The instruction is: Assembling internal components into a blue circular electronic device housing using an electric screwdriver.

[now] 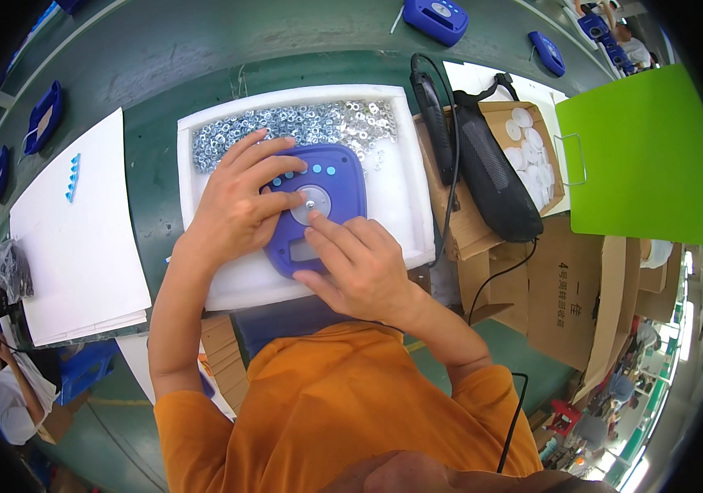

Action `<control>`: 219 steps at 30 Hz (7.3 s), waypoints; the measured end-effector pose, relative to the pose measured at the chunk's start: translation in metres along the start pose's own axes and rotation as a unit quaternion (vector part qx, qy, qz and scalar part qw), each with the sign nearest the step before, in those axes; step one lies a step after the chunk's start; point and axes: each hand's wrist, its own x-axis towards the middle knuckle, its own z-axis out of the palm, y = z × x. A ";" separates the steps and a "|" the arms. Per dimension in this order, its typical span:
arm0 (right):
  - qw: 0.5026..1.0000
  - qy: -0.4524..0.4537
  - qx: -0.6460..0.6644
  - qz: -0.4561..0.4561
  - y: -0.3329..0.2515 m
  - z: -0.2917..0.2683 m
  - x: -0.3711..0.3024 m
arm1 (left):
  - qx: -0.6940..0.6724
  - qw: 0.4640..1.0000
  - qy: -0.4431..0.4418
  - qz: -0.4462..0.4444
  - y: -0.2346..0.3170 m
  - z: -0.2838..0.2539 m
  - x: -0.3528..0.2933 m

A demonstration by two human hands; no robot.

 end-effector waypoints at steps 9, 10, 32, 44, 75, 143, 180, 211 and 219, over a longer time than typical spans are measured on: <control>1.000 0.015 -0.001 -0.002 0.002 0.004 -0.002 | -0.025 1.000 -0.007 -0.006 -0.001 0.001 0.000; 1.000 0.022 0.003 0.000 0.002 0.006 -0.002 | -0.023 1.000 -0.009 -0.006 0.000 0.001 0.000; 0.999 0.053 -0.014 0.005 0.004 0.009 -0.006 | -0.017 1.000 0.008 -0.006 -0.002 0.007 -0.003; 0.998 0.056 0.002 0.020 0.005 0.013 -0.006 | -0.013 1.000 -0.011 -0.019 0.000 0.006 -0.003; 0.998 0.053 0.014 -0.005 0.009 0.015 -0.005 | -0.020 0.999 -0.016 -0.030 0.002 0.006 0.001; 0.766 0.317 0.545 0.122 0.016 -0.054 0.085 | -0.099 0.992 0.064 0.053 -0.025 0.023 -0.012; 0.813 0.155 0.553 0.095 0.008 -0.007 0.110 | -0.091 0.993 0.056 0.041 -0.020 0.020 -0.014; 0.778 0.148 0.610 0.008 0.033 -0.039 0.095 | -0.088 0.995 0.032 0.040 -0.023 0.020 -0.011; 0.845 0.221 0.428 0.231 0.118 -0.125 0.085 | -0.088 0.995 0.023 0.030 -0.022 0.017 -0.010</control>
